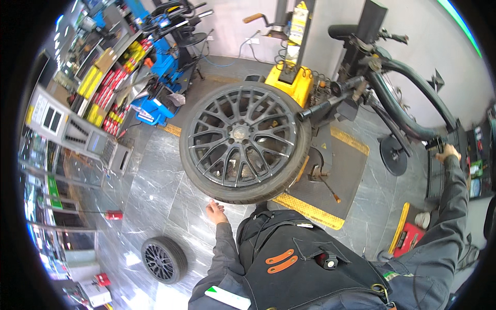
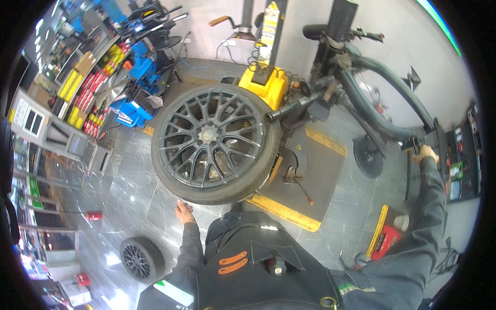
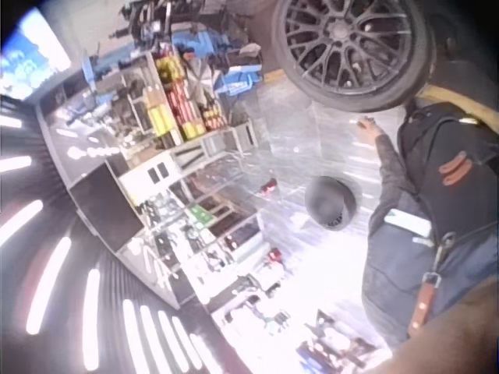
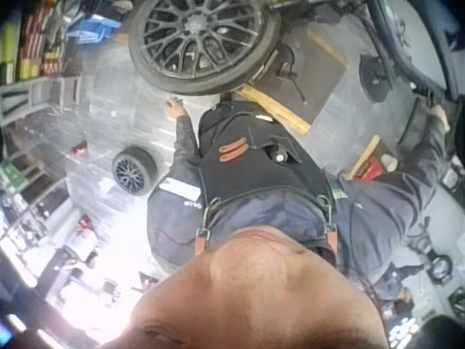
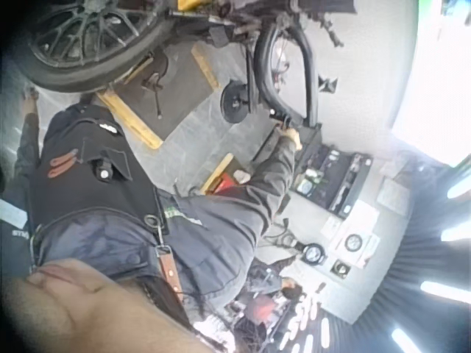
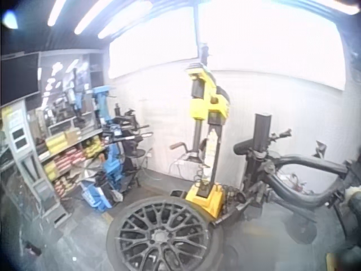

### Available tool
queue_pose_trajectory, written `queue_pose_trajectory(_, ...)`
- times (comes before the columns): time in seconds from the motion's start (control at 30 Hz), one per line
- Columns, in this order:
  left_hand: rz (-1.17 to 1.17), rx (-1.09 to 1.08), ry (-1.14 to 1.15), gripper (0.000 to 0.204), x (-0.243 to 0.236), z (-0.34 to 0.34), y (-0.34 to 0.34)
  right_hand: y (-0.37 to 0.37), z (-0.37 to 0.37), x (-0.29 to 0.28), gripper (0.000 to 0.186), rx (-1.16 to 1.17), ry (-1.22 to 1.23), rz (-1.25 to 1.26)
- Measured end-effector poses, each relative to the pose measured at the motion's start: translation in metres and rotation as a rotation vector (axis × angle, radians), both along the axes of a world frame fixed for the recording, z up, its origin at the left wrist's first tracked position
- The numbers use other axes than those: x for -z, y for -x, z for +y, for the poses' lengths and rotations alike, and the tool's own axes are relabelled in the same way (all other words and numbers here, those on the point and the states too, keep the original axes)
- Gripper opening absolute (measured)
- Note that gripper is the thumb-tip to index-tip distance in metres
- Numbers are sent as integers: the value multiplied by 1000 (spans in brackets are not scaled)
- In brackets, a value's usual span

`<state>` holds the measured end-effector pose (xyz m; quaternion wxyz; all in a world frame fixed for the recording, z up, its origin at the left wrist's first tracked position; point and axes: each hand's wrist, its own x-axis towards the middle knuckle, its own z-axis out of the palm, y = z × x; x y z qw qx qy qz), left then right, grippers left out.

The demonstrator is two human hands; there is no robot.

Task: The person uses a tire changer machine to remove a tire from a wheel rim. They secure the wheel, operate the machine, and use a pry bar to separate the tire bead from the rim before lifting the tire off.

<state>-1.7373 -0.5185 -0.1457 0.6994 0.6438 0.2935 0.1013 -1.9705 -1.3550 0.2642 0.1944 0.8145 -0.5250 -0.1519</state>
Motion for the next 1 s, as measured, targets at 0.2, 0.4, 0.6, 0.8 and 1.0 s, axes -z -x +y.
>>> queue_pose_trajectory(0.2, -80, 62, -493, 58, -54, -28, -5, 30, -76, 23, 59, -35, -261, -371)
queue_pose_trajectory(0.4, 27, 102, -653, 73, -68, -23, -16, 37, -102, 37, 78, -99, -249, -301)
queue_pose_trajectory(0.6, 47, 21, -802, 70, -56, -15, -29, 16, -50, 28, 108, 77, 100, -201)
queue_pose_trajectory(0.8, 111, 44, -826, 67, -51, 4, -54, 4, -12, 12, 107, 58, 100, -248)
queue_pose_trajectory(1.0, 190, 68, -915, 72, -50, 13, -74, 3, 0, 10, 103, 100, 130, -240)
